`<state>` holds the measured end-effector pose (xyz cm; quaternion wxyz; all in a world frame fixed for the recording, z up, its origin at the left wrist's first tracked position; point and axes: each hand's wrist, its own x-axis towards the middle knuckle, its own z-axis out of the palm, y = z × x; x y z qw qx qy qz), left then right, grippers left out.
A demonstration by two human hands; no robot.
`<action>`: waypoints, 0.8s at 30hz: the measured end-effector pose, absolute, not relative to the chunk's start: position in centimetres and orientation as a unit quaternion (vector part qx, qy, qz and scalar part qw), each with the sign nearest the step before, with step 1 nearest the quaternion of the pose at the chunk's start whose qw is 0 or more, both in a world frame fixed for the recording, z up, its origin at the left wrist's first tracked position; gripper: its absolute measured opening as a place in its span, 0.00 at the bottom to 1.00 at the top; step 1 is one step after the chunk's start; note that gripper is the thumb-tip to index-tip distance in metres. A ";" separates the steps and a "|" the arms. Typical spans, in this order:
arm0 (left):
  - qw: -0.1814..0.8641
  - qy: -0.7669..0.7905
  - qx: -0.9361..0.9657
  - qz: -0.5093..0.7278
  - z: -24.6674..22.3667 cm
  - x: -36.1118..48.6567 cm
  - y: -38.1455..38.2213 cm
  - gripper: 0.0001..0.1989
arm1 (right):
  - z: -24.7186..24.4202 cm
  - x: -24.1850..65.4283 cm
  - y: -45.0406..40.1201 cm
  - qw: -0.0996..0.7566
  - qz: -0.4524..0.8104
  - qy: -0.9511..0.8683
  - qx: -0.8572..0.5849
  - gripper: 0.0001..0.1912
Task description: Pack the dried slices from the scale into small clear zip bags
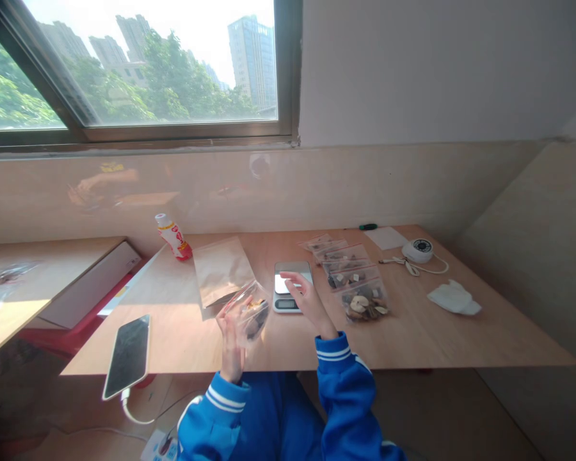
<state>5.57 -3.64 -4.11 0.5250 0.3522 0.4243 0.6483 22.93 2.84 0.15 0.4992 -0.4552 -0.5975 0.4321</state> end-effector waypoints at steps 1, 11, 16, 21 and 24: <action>0.561 0.397 0.342 0.641 -3.6 5.6 -3.6 0.27 | 0.0 22.6 2.8 0.494 0.443 -0.598 -0.448 0.19; 0.676 0.334 0.290 0.590 -2.1 4.1 -2.4 0.26 | -1.1 20.4 2.0 0.593 0.462 -0.469 -0.464 0.17; 0.638 0.355 0.367 0.576 -2.9 3.9 -2.8 0.28 | -1.6 20.9 1.2 0.656 0.353 -0.380 -0.548 0.20; 0.523 0.450 0.375 0.620 -3.1 5.5 -2.1 0.23 | -1.7 20.9 0.3 0.611 0.361 -0.453 -0.540 0.19; 0.490 0.467 0.368 0.637 -3.5 5.6 -1.3 0.21 | -2.3 21.1 0.2 0.620 0.376 -0.422 -0.543 0.19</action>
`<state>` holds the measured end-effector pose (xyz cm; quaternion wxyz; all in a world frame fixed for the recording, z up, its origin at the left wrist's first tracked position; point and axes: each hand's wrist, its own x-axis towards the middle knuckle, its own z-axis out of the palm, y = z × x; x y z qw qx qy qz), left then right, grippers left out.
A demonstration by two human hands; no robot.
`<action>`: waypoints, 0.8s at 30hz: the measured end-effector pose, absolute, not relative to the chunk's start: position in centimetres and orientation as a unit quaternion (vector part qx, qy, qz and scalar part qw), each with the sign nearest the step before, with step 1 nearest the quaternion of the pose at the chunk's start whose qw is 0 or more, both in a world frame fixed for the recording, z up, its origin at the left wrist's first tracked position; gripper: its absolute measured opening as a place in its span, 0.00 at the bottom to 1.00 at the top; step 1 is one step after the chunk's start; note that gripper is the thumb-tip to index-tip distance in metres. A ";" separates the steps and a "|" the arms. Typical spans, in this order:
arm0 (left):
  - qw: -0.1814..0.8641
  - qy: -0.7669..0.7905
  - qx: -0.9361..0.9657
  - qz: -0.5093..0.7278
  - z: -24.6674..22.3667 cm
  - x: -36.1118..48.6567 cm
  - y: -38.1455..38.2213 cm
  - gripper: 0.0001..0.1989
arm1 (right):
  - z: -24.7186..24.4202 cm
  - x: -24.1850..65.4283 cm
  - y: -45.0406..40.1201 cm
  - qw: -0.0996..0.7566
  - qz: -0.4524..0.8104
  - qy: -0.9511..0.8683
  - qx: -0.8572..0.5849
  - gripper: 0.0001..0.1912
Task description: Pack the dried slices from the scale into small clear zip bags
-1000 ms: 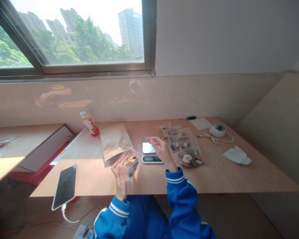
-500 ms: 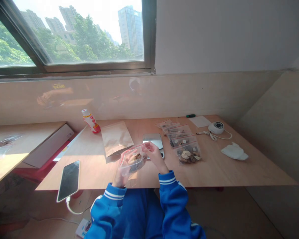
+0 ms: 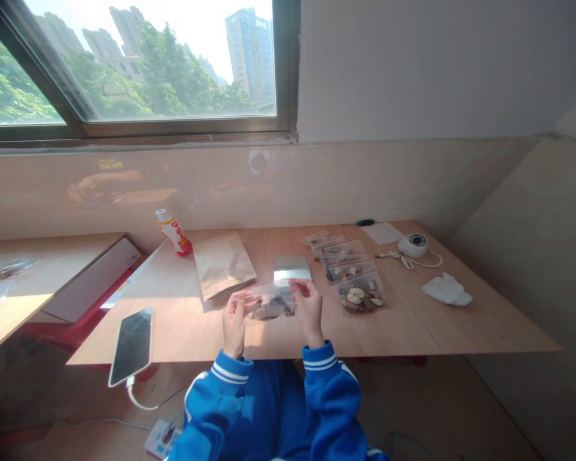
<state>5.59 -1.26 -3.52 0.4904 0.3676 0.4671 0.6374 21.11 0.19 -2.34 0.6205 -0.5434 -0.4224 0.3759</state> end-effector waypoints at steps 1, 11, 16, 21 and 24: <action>0.489 0.474 0.361 0.637 -3.8 5.5 -1.0 0.21 | -2.7 21.2 0.2 0.627 0.375 -0.404 -0.551 0.20; 0.594 0.457 0.311 0.585 -8.2 6.1 0.7 0.24 | -10.1 23.4 0.7 0.617 0.344 -0.390 -0.591 0.24; 0.581 0.446 0.301 0.610 -8.6 5.5 0.9 0.20 | -10.8 23.5 0.1 0.602 0.270 -0.433 -0.614 0.23; 0.573 0.448 0.281 0.626 -9.4 5.2 1.1 0.21 | -10.3 23.4 -0.2 0.580 0.256 -0.472 -0.613 0.22; 0.580 0.438 0.276 0.629 -9.7 5.1 1.1 0.20 | -10.4 23.4 -0.2 0.578 0.250 -0.474 -0.615 0.21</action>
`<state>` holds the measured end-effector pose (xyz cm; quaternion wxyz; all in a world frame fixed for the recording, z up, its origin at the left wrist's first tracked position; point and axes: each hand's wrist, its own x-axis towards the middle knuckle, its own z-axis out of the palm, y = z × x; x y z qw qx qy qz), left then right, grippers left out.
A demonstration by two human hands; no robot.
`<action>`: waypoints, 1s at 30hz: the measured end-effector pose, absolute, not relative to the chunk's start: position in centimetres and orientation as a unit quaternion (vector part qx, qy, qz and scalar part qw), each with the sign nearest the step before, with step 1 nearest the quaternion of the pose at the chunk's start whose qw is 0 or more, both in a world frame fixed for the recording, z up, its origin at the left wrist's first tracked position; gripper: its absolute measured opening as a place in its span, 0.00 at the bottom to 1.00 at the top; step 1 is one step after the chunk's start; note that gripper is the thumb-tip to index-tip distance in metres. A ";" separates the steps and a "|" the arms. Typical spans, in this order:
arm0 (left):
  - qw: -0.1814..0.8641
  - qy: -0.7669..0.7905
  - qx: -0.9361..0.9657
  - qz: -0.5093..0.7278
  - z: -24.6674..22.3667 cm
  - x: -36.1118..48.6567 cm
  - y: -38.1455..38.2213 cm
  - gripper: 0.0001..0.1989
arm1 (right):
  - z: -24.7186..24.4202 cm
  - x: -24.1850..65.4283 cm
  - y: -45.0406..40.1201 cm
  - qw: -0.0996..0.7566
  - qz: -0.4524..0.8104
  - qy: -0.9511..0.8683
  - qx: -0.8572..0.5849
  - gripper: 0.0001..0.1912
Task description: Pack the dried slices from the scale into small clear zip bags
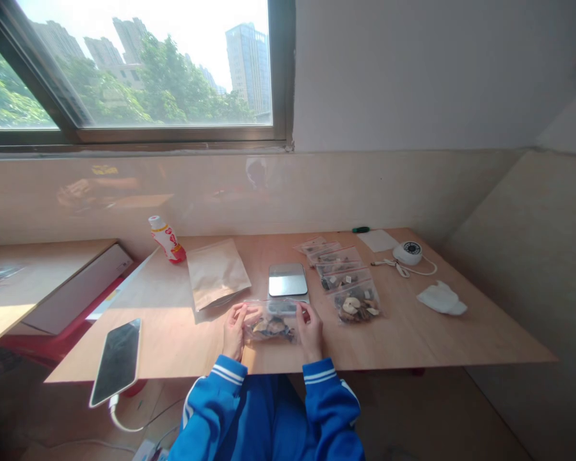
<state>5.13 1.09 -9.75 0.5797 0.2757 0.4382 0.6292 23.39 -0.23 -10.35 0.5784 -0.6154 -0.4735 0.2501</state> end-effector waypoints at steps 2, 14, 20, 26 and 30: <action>0.582 0.429 0.279 0.632 -10.0 5.0 1.1 0.18 | -10.5 23.4 -0.2 0.580 0.248 -0.468 -0.619 0.20; 0.514 0.471 0.350 0.625 -11.0 4.9 1.2 0.15 | -11.7 24.0 0.2 0.606 0.285 -0.431 -0.604 0.18; 0.515 0.472 0.327 0.636 -11.3 5.1 1.3 0.16 | -11.0 23.8 0.1 0.617 0.321 -0.404 -0.594 0.20; 0.557 0.462 0.292 0.626 -10.3 5.3 1.1 0.19 | -10.4 24.1 0.0 0.626 0.400 -0.375 -0.555 0.22; 0.538 0.486 0.318 0.611 -9.9 5.4 1.0 0.18 | -10.7 24.2 0.0 0.613 0.402 -0.394 -0.555 0.21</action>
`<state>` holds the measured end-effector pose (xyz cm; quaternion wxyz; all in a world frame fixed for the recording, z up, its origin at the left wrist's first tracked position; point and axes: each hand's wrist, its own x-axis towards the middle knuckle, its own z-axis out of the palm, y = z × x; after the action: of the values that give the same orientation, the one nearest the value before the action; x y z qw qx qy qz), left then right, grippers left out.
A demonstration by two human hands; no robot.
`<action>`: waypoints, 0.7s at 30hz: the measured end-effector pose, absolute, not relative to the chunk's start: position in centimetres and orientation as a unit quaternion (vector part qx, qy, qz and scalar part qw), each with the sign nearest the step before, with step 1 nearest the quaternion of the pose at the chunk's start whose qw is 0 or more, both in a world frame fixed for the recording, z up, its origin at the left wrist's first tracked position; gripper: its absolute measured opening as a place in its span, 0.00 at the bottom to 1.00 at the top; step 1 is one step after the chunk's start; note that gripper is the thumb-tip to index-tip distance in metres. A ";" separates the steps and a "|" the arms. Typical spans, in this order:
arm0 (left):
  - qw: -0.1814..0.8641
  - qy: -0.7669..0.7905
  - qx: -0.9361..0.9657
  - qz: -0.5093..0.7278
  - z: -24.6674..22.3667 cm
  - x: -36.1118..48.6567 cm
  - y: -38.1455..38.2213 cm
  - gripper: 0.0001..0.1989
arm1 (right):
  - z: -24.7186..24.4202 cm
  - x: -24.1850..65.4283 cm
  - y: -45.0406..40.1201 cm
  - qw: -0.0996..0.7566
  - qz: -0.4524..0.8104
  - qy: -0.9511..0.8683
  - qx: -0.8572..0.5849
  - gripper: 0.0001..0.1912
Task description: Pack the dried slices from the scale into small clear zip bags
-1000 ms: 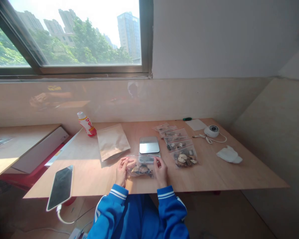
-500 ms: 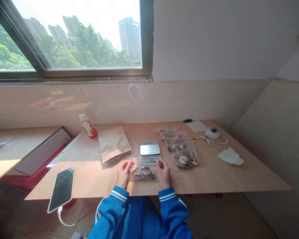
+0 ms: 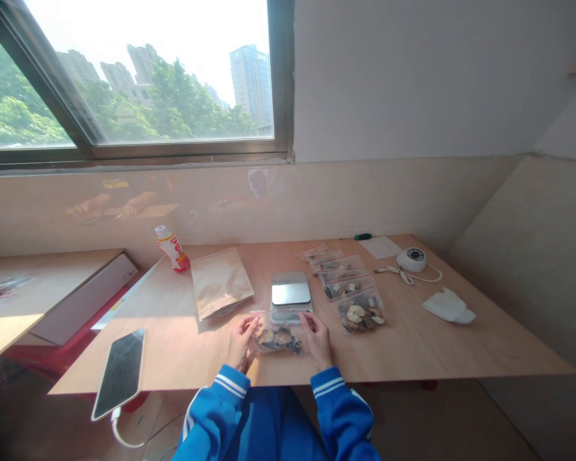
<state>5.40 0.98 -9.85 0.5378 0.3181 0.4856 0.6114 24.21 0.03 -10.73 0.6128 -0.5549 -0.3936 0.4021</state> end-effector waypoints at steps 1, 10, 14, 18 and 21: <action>0.531 0.491 0.326 0.609 -9.8 5.4 1.0 0.17 | -10.8 24.2 0.1 0.612 0.397 -0.397 -0.558 0.21; 0.532 0.486 0.371 0.585 -9.8 5.0 0.7 0.15 | -11.2 24.2 0.1 0.628 0.360 -0.403 -0.560 0.18; 0.532 0.475 0.400 0.576 -9.5 5.1 0.7 0.15 | -11.4 24.3 0.2 0.632 0.347 -0.408 -0.560 0.17; 0.526 0.475 0.397 0.583 -9.7 5.2 0.8 0.13 | -11.7 24.3 0.2 0.635 0.337 -0.416 -0.557 0.17; 0.524 0.477 0.390 0.588 -10.0 5.1 0.8 0.13 | -11.6 24.3 0.1 0.635 0.335 -0.423 -0.553 0.16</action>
<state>5.12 0.78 -9.97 0.5235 0.3901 0.4775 0.5880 24.26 0.09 -11.62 0.6349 -0.5531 -0.4231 0.3345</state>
